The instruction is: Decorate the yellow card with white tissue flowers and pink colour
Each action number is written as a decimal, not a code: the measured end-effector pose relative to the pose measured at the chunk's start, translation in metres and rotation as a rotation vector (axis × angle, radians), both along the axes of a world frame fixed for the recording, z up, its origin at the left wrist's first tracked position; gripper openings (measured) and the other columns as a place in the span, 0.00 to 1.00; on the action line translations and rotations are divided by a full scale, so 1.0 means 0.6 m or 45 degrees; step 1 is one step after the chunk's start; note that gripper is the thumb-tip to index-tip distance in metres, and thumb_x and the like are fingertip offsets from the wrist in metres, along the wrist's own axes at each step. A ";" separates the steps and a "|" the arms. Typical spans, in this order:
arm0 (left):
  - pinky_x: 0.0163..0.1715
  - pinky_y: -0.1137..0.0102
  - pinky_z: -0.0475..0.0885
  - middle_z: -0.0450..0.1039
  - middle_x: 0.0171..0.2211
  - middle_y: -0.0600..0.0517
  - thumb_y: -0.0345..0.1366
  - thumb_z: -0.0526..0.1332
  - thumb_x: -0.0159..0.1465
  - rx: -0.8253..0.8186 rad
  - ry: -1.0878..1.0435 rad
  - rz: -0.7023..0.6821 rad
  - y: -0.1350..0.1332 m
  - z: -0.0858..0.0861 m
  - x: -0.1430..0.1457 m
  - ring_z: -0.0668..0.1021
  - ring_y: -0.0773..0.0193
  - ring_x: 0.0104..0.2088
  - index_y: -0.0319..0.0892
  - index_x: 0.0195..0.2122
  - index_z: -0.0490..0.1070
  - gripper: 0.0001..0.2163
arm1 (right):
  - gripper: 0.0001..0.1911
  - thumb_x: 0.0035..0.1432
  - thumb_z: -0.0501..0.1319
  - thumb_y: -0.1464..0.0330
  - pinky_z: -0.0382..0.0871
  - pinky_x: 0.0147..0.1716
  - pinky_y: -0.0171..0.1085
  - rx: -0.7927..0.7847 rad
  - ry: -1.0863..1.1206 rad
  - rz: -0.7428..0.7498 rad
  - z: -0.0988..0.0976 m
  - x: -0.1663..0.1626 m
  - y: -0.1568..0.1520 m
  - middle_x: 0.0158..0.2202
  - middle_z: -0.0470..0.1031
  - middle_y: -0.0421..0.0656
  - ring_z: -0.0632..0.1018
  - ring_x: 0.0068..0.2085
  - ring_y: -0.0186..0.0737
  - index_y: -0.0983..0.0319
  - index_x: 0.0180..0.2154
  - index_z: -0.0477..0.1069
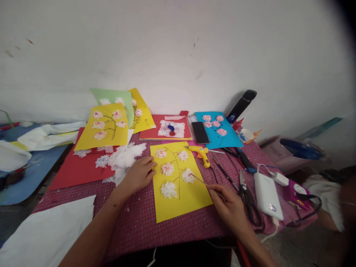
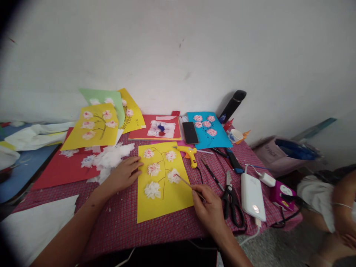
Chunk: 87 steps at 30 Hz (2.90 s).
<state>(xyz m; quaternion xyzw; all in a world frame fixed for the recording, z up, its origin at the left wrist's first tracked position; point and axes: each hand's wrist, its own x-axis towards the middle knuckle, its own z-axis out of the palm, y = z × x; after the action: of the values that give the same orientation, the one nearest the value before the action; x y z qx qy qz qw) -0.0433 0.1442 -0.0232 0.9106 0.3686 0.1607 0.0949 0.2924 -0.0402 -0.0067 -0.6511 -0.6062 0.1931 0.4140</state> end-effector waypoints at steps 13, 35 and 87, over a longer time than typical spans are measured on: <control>0.56 0.52 0.72 0.71 0.56 0.41 0.35 0.57 0.69 0.011 0.002 0.000 0.000 0.002 0.000 0.75 0.49 0.55 0.42 0.50 0.75 0.12 | 0.07 0.67 0.58 0.71 0.75 0.38 0.39 0.176 -0.270 0.164 0.012 -0.005 0.023 0.38 0.80 0.45 0.81 0.38 0.43 0.58 0.43 0.75; 0.57 0.52 0.71 0.71 0.57 0.42 0.36 0.57 0.69 -0.017 -0.039 0.003 -0.002 0.001 0.000 0.74 0.49 0.55 0.43 0.51 0.75 0.13 | 0.07 0.68 0.58 0.70 0.74 0.39 0.41 0.120 -0.340 0.206 0.037 0.001 0.036 0.38 0.80 0.45 0.81 0.38 0.43 0.58 0.44 0.75; 0.58 0.54 0.70 0.71 0.58 0.43 0.37 0.57 0.70 0.031 -0.007 -0.002 0.002 -0.010 -0.004 0.74 0.50 0.57 0.44 0.52 0.74 0.12 | 0.09 0.68 0.57 0.70 0.74 0.37 0.41 0.123 -0.350 0.242 0.044 0.010 0.046 0.38 0.80 0.44 0.80 0.38 0.43 0.57 0.44 0.76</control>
<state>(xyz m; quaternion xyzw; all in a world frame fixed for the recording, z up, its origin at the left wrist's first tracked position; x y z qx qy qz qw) -0.0457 0.1457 -0.0291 0.9116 0.3656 0.1676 0.0848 0.2981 -0.0125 0.0195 -0.5906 -0.7243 0.1112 0.3379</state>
